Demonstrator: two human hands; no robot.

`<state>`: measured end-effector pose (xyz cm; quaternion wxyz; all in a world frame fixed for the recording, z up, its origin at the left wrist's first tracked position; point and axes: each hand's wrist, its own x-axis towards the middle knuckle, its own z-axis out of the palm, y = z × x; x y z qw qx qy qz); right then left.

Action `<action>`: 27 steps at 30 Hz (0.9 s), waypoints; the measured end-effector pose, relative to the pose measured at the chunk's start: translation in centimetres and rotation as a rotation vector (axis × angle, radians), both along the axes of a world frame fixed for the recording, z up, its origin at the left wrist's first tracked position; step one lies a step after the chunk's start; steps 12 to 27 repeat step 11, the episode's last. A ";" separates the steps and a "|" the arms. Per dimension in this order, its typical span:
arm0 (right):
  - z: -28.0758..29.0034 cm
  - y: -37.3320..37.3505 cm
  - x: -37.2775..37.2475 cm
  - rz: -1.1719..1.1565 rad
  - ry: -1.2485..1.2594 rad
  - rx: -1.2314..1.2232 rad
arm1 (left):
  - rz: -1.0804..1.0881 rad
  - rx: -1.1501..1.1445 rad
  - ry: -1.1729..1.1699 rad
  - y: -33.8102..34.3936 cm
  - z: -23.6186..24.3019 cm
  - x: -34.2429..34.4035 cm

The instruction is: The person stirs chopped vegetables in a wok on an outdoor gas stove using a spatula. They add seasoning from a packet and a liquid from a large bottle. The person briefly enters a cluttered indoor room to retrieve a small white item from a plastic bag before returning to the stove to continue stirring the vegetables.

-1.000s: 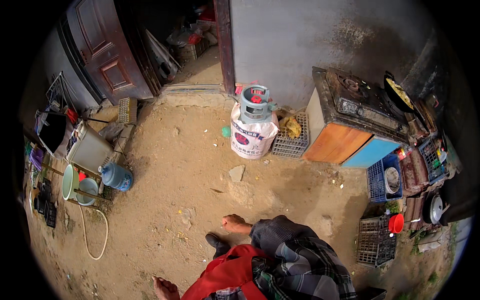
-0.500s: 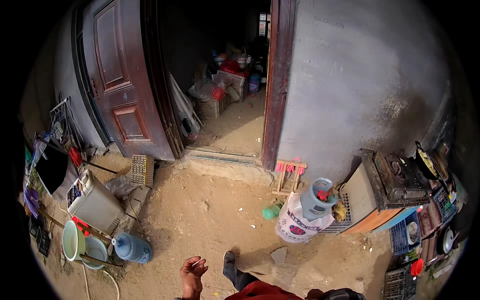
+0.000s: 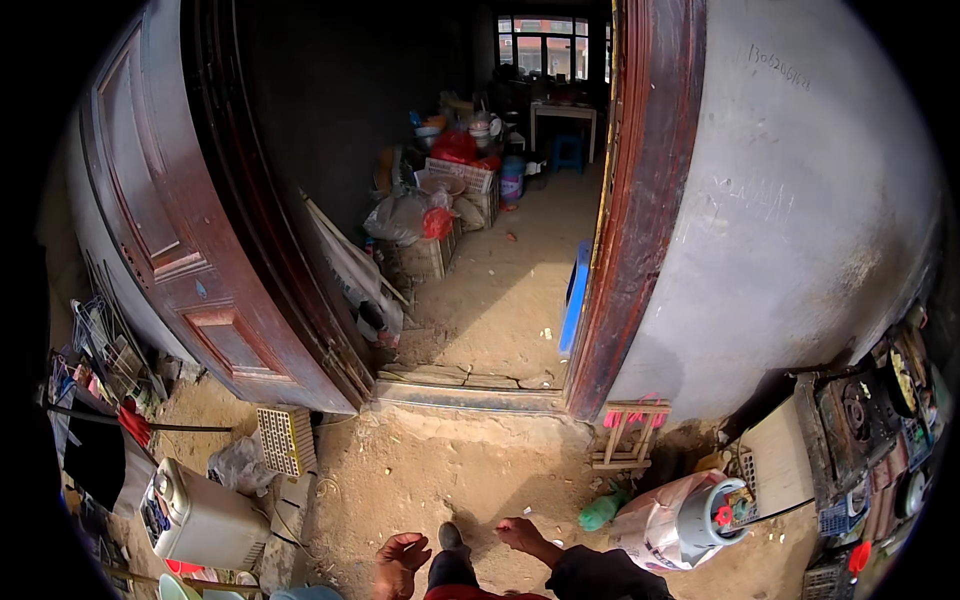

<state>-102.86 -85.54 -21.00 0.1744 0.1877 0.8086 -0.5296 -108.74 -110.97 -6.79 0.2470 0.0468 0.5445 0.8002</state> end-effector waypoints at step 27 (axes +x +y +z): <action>4.4 10.9 -31.9 0.121 -0.084 0.222 | -0.140 0.008 -0.260 14.1 0.8 -40.5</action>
